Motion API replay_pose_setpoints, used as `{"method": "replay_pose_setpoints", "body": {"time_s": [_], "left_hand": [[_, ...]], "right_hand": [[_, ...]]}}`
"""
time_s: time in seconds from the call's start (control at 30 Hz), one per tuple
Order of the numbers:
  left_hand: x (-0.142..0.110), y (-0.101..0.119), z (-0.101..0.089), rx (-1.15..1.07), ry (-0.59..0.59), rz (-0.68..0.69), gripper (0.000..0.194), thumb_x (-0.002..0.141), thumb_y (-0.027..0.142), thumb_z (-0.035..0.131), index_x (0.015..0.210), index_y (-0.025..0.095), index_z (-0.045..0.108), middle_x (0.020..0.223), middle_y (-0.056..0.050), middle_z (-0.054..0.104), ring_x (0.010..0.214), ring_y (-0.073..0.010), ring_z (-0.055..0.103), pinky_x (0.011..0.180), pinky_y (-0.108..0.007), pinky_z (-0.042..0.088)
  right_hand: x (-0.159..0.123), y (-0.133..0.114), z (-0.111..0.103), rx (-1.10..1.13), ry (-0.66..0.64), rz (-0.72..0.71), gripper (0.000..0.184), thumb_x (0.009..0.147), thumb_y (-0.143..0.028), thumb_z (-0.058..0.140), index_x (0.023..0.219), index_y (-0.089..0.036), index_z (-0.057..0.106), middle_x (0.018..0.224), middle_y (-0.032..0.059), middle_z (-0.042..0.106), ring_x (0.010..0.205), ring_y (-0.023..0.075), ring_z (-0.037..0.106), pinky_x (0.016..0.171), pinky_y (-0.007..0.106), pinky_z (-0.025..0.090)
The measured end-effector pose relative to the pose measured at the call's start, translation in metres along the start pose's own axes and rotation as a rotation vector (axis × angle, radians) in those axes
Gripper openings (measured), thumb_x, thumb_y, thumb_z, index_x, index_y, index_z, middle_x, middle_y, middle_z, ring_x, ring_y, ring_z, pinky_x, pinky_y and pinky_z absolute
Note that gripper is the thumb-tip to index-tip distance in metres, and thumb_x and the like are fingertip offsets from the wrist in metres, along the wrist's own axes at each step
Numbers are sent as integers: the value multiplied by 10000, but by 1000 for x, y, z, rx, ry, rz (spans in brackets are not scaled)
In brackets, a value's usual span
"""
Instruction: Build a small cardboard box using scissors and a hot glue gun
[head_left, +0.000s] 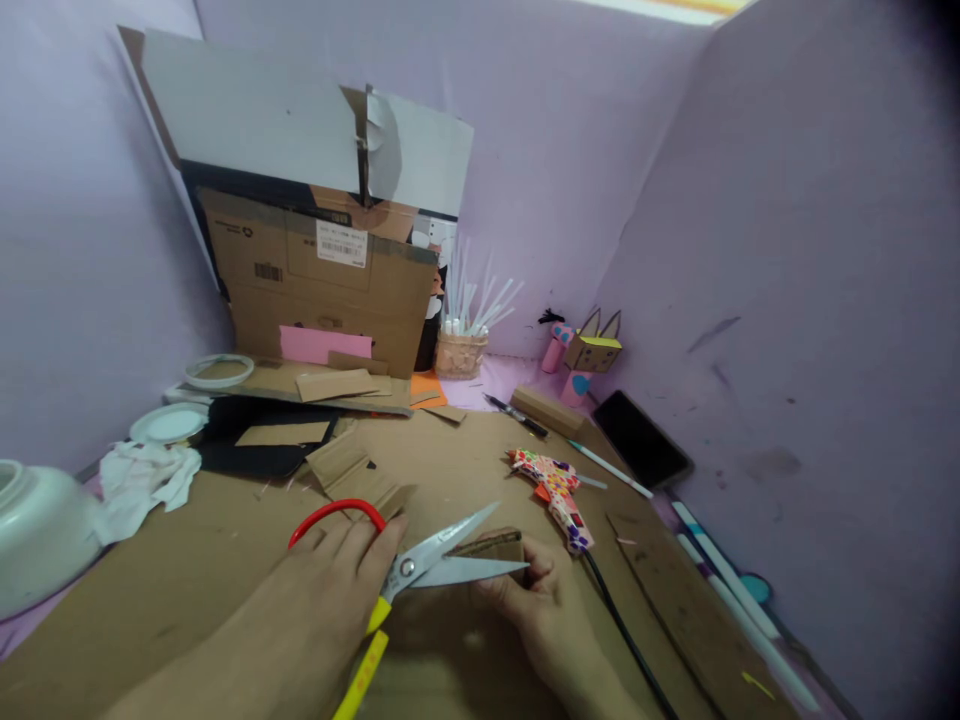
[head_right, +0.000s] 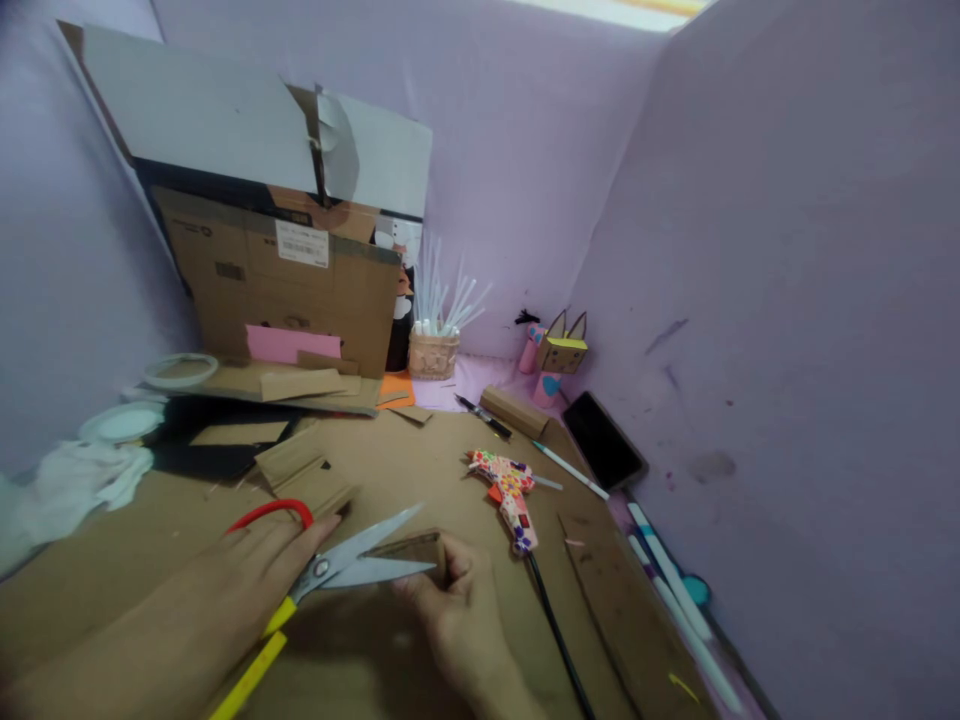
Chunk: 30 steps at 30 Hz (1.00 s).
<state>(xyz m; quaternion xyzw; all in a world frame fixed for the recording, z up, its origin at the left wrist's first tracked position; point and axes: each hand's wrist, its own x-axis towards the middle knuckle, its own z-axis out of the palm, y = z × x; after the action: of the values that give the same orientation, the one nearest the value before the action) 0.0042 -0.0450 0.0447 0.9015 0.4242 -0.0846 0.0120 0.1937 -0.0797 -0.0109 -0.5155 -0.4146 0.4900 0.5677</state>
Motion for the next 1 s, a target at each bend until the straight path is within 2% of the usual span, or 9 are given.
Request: {"method": "replay_pose_setpoints", "body": {"time_s": [0.2,0.4,0.53,0.7,0.87,1.0], "left_hand": [[3,0,3,-10,3,15,611,715,55,386,1318,121,459,1240,-181,578,1088,-318,571,920,-498,452],[1,-2,8,-51,31,42,591,708,80,404,1289,139,493,1199,-178,604,1054,-317,592,887,-497,479],[4,0,6,25,-30,29,616,723,47,364,1323,150,454,1183,-167,614,1051,-303,594,889,-482,476],[7,5,-6,90,-189,-25,679,708,-70,241,1323,127,452,1128,-167,643,1019,-284,617,825,-430,514],[5,2,-3,109,-127,-37,685,688,-92,246,1276,139,510,1039,-158,680,921,-268,659,738,-386,549],[6,-3,5,141,-19,54,648,698,-58,276,1278,117,507,1025,-171,680,900,-290,655,749,-424,540]], "right_hand": [[-2,0,0,9,-14,4,87,543,-191,628,521,-147,556,479,-49,438,481,89,370,473,209,305],[-2,2,0,12,-11,12,141,555,-269,657,540,-145,592,452,-41,466,452,88,348,460,219,287],[-2,0,1,24,-15,36,139,542,-258,661,542,-144,580,466,-40,458,461,89,356,465,218,294],[-3,-4,2,22,-2,64,153,528,-269,663,525,-145,573,471,-43,444,467,83,345,451,209,293],[-4,-6,4,25,1,89,165,520,-290,659,530,-148,576,463,-44,434,457,85,347,441,213,287],[-4,-6,5,-22,-9,53,127,536,-262,639,528,-148,585,461,-47,428,463,84,329,452,218,271]]}}
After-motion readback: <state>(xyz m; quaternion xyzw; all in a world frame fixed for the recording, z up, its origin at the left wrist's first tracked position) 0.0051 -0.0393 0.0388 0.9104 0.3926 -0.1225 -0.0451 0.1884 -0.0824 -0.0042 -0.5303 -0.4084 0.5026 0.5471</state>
